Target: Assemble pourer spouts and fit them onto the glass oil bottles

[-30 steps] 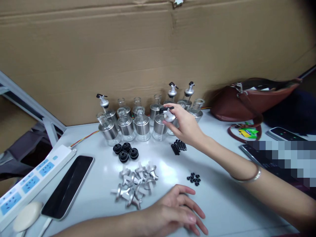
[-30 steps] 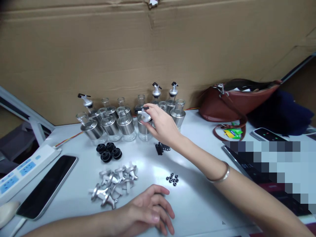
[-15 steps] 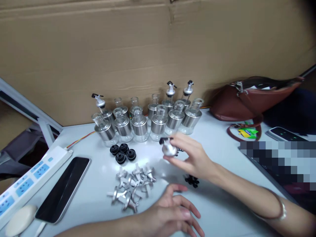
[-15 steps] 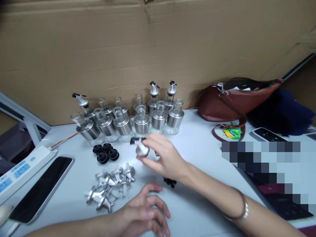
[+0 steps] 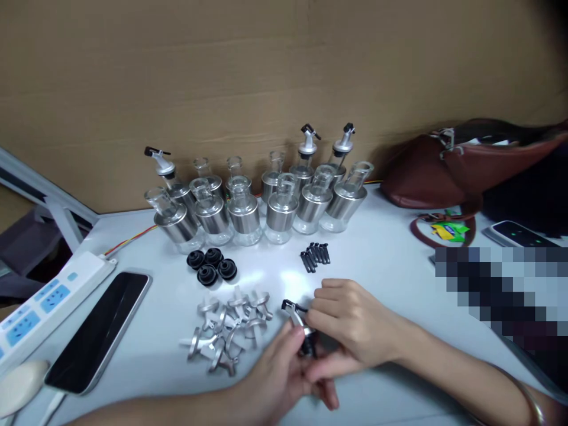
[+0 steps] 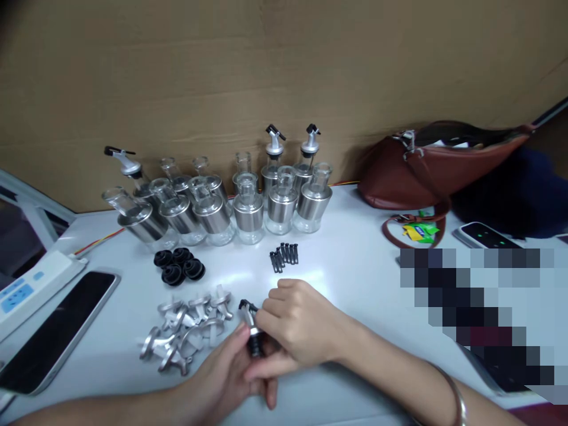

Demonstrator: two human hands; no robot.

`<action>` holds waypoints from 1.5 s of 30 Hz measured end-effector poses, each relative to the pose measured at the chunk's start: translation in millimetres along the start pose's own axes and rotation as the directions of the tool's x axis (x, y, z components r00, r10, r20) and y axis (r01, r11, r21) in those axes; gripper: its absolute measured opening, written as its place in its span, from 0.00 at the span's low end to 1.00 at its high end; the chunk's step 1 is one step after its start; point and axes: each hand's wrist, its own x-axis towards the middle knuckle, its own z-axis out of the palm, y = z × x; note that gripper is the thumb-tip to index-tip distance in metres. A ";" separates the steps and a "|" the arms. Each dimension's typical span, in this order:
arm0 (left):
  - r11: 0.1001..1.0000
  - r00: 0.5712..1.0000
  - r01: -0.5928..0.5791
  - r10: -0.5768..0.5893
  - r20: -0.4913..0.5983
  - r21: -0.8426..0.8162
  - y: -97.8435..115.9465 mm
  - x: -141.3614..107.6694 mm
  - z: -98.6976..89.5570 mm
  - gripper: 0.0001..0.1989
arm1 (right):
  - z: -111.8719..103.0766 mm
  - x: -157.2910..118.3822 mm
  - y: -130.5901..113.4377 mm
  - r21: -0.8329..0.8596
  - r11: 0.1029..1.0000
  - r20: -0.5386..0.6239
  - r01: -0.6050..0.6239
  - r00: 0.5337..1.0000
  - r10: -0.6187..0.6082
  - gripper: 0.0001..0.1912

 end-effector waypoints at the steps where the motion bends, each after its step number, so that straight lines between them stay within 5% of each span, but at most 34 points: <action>1: 1.000 1.000 -0.016 0.016 0.016 -0.003 -1.3 0.4 -1.3 0.28 | -2.7 -0.7 2.1 0.029 1.000 0.009 0.006 1.000 -0.006 0.33; 8: 0.979 0.977 -0.103 0.066 0.204 0.178 -4.8 -5.9 -9.8 0.28 | -9.8 -1.8 12.3 0.117 0.992 0.032 -0.052 0.998 0.049 0.29; 13: 0.912 0.989 -0.090 0.033 0.148 0.400 7.5 -9.5 -3.2 0.31 | -1.6 0.9 4.0 0.150 0.989 0.011 -0.007 1.000 0.006 0.28; 21: 0.890 0.992 -0.067 0.009 0.129 0.450 6.2 -9.9 -1.2 0.27 | 7.3 3.7 -7.1 0.086 0.996 -0.029 0.029 0.999 -0.027 0.34; 27: 0.840 0.986 -0.047 -0.048 0.159 0.540 7.5 -10.5 -2.7 0.26 | 2.8 2.4 -8.3 0.351 0.931 0.021 -0.102 0.995 0.102 0.33; 30: 0.809 0.983 -0.006 -0.102 0.152 0.588 10.7 -13.1 1.7 0.23 | -6.3 0.6 -6.7 0.593 0.765 0.000 -0.250 0.951 0.310 0.30; 32: 0.844 0.987 0.009 -0.094 0.133 0.536 12.1 -14.1 3.9 0.24 | -12.2 0.5 -4.9 0.615 0.737 -0.053 -0.281 0.918 0.394 0.28; 36: 0.903 0.987 -0.019 -0.053 0.154 0.429 11.6 -13.9 3.8 0.24 | -15.8 3.4 1.1 0.487 0.782 -0.063 -0.388 0.878 0.474 0.19; 42: 0.928 0.987 -0.030 -0.031 0.156 0.372 5.5 -12.2 -0.9 0.22 | -27.5 0.0 28.0 0.301 0.702 0.015 -0.646 0.739 0.673 0.11; 45: 0.933 0.986 -0.046 -0.015 0.166 0.358 4.4 -12.0 -2.2 0.21 | -40.3 -9.5 48.6 0.101 0.703 0.053 -0.705 0.709 0.703 0.10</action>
